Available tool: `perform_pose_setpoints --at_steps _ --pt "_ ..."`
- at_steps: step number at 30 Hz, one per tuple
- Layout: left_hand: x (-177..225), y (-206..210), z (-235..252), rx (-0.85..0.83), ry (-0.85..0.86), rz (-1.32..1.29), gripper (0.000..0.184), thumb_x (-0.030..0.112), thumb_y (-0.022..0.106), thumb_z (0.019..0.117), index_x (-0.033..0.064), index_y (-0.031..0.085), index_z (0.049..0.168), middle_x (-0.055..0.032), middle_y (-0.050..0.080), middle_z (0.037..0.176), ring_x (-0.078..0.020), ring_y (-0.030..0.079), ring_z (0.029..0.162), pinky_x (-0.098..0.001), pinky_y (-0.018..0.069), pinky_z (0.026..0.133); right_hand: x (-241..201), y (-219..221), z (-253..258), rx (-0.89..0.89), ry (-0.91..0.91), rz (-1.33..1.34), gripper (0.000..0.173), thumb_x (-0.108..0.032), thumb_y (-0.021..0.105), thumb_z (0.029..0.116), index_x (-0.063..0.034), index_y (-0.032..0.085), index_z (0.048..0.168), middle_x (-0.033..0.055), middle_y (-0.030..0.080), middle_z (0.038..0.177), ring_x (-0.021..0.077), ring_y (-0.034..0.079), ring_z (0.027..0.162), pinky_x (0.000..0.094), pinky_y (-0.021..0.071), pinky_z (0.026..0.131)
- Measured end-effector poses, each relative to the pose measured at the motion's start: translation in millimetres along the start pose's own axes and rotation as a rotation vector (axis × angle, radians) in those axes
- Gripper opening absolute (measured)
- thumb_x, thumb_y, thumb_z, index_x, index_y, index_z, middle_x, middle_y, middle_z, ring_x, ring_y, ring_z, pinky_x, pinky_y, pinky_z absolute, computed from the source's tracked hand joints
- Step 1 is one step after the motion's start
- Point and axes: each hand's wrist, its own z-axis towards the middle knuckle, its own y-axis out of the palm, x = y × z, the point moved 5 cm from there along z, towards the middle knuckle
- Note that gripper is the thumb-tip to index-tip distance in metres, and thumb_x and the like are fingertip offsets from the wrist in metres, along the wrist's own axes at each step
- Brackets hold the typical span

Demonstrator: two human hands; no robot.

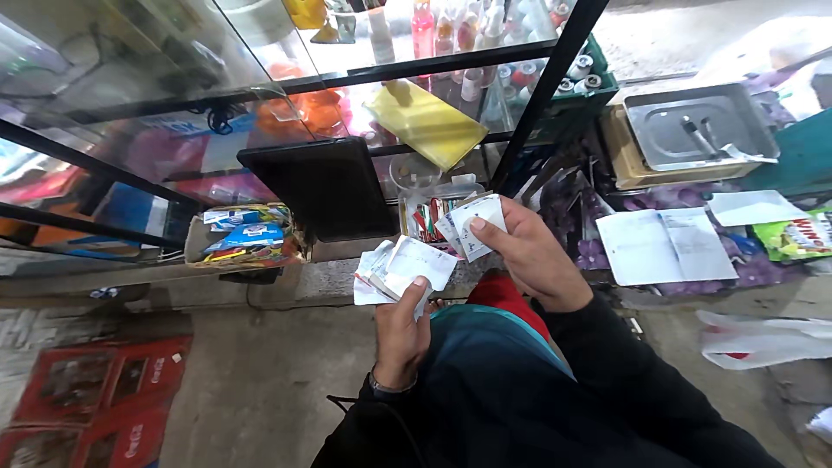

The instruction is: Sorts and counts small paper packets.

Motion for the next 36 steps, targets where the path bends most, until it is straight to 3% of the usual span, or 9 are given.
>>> perform_pose_setpoints --at_steps 11,15,19,29,36 --pt "1.9 0.2 0.2 0.034 0.015 0.050 0.044 -0.012 0.071 0.0850 -0.0084 0.053 0.126 -0.0211 0.069 0.109 -0.0268 0.072 0.097 -0.0454 0.0613 0.089 12.7 6.2 -1.1 -0.052 0.021 -0.145 0.026 -0.019 0.062 0.1033 -0.0097 0.064 0.127 0.0114 0.073 0.106 0.0240 0.073 0.090 0.0401 0.0643 0.076" --pt "3.0 -3.5 1.2 0.072 0.031 0.108 0.040 -0.011 0.068 0.0875 -0.0089 0.054 0.125 -0.0207 0.070 0.107 -0.0264 0.072 0.097 -0.0452 0.0609 0.090 42.2 1.2 -11.4 -0.102 0.088 -0.131 0.026 -0.019 0.063 0.1024 -0.0103 0.065 0.127 0.0113 0.074 0.108 0.0244 0.073 0.094 0.0419 0.0639 0.082" --pt "-2.3 -6.5 2.5 0.094 0.007 0.140 0.046 -0.013 0.066 0.0867 -0.0081 0.049 0.129 -0.0215 0.069 0.110 -0.0279 0.071 0.099 -0.0468 0.0612 0.090 63.3 -2.0 -24.8 -0.112 0.156 -0.019 0.031 -0.019 0.063 0.1026 -0.0056 0.063 0.131 0.0148 0.072 0.113 0.0265 0.073 0.101 0.0425 0.0627 0.089" --pt "-16.3 1.2 0.8 -0.051 0.019 0.222 0.051 -0.011 0.069 0.0831 -0.0068 0.048 0.129 -0.0191 0.069 0.107 -0.0259 0.071 0.096 -0.0446 0.0617 0.086 53.3 -9.9 -26.8 -0.046 0.105 0.003 0.028 -0.016 0.062 0.1026 -0.0048 0.062 0.129 0.0147 0.073 0.111 0.0270 0.073 0.100 0.0433 0.0628 0.089" --pt "-16.6 0.9 1.1 -0.069 0.059 0.295 0.056 -0.009 0.072 0.0842 -0.0061 0.047 0.134 -0.0171 0.070 0.111 -0.0257 0.071 0.099 -0.0460 0.0617 0.089 53.8 -12.0 -27.5 -0.046 0.070 -0.060 0.030 -0.017 0.062 0.1029 0.0006 0.060 0.128 0.0116 0.072 0.111 0.0192 0.072 0.100 0.0379 0.0607 0.092"
